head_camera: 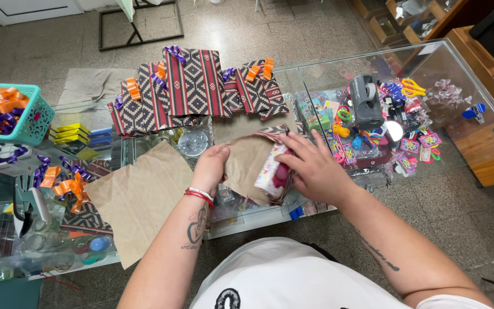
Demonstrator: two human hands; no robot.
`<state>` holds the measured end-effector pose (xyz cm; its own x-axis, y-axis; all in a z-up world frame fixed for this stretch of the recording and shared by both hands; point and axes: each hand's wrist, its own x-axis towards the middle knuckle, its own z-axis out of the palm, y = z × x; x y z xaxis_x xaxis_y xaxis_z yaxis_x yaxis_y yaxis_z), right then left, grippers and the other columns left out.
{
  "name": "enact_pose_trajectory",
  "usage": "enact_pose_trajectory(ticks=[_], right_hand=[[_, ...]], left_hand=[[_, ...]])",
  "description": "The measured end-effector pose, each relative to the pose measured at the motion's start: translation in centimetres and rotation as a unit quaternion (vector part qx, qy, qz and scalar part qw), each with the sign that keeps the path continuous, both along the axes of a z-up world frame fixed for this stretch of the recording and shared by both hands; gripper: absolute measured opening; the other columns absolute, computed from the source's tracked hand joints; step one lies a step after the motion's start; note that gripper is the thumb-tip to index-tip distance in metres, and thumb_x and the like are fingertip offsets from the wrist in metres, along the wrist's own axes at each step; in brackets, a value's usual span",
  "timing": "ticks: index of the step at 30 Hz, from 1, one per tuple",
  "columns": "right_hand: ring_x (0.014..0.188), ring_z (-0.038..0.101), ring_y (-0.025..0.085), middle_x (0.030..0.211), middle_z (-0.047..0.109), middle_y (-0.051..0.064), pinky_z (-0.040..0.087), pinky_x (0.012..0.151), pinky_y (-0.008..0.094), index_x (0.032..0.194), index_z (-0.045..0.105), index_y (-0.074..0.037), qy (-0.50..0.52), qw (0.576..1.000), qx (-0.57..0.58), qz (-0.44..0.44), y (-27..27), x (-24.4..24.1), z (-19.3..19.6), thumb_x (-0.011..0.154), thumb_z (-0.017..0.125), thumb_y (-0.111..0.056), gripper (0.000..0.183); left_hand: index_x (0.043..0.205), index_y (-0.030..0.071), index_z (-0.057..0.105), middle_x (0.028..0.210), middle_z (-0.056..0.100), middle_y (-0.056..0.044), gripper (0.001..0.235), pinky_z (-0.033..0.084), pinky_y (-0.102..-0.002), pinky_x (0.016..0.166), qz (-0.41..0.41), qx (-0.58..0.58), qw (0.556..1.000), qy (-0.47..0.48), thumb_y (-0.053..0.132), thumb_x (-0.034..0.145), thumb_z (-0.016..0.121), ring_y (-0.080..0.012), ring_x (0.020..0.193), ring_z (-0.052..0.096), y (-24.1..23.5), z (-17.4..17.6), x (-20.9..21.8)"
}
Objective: The person wraps small boxes and items using pieces of brown paper and fabric covers, securing them by hand and using a tape dispenser. The person places a small toy onto a piece of paper and folds the edges over it.
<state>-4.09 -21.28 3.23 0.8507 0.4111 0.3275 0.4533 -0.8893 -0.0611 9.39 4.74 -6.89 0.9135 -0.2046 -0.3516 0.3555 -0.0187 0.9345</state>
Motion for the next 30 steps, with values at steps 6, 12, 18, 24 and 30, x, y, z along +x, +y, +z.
enact_pose_trajectory(ticks=[6,12,18,24,30], right_hand=[[0.137,0.057,0.026,0.141,0.064,0.005,0.032,0.119,0.064,0.098,0.055,-0.018,-0.094,0.995,0.023,0.025,-2.1,-0.5,-1.8,0.074,0.068,-0.017,0.027],[0.120,0.066,0.022,0.114,0.070,0.001,0.034,0.122,0.060,0.112,0.066,-0.018,-0.107,0.994,0.019,0.005,-4.4,-0.6,-3.7,0.080,0.070,-0.022,0.032],[0.110,0.071,0.022,0.112,0.071,-0.003,0.048,0.111,0.045,0.118,0.073,-0.023,-0.131,0.965,0.162,-0.161,-9.5,-4.0,-5.6,0.076,0.079,-0.019,0.044],[0.136,0.049,0.024,0.145,0.052,0.013,0.030,0.122,0.050,0.149,0.042,-0.009,-0.292,0.731,0.540,-0.298,-12.8,-9.2,-5.4,0.111,0.051,-0.021,0.041],[0.058,0.058,0.011,0.088,0.067,-0.001,0.040,0.047,0.022,0.109,0.059,-0.020,-0.350,0.290,0.731,-0.508,-24.5,-14.2,-13.0,0.101,0.050,-0.063,0.045]], left_hand=[[0.111,0.006,0.077,0.076,0.072,-0.005,0.026,0.061,-0.031,0.059,0.020,0.090,0.994,-0.065,0.023,0.103,0.059,-0.0148,0.070,0.070,1.1,-1.6,1.0],[0.118,0.008,0.077,0.106,0.078,-0.012,0.029,0.051,-0.047,0.102,0.022,0.195,0.971,-0.138,0.025,0.100,0.062,-0.0293,0.119,0.068,1.2,4.0,-0.9],[0.130,0.003,0.072,0.128,0.071,-0.017,0.036,0.042,-0.047,0.116,0.087,0.147,0.974,-0.146,0.019,0.099,0.062,-0.0309,0.133,0.059,2.6,4.8,-1.3],[0.150,0.004,0.051,0.125,0.067,-0.016,0.047,0.061,-0.031,0.074,0.084,0.008,0.994,-0.063,0.005,0.103,0.049,-0.0212,0.101,0.067,0.7,8.9,-5.1],[0.148,0.012,0.051,0.117,0.067,-0.010,0.052,0.058,-0.031,0.051,0.058,0.009,0.998,-0.021,0.002,0.097,0.054,-0.0195,0.082,0.067,-1.3,6.8,-5.5]])
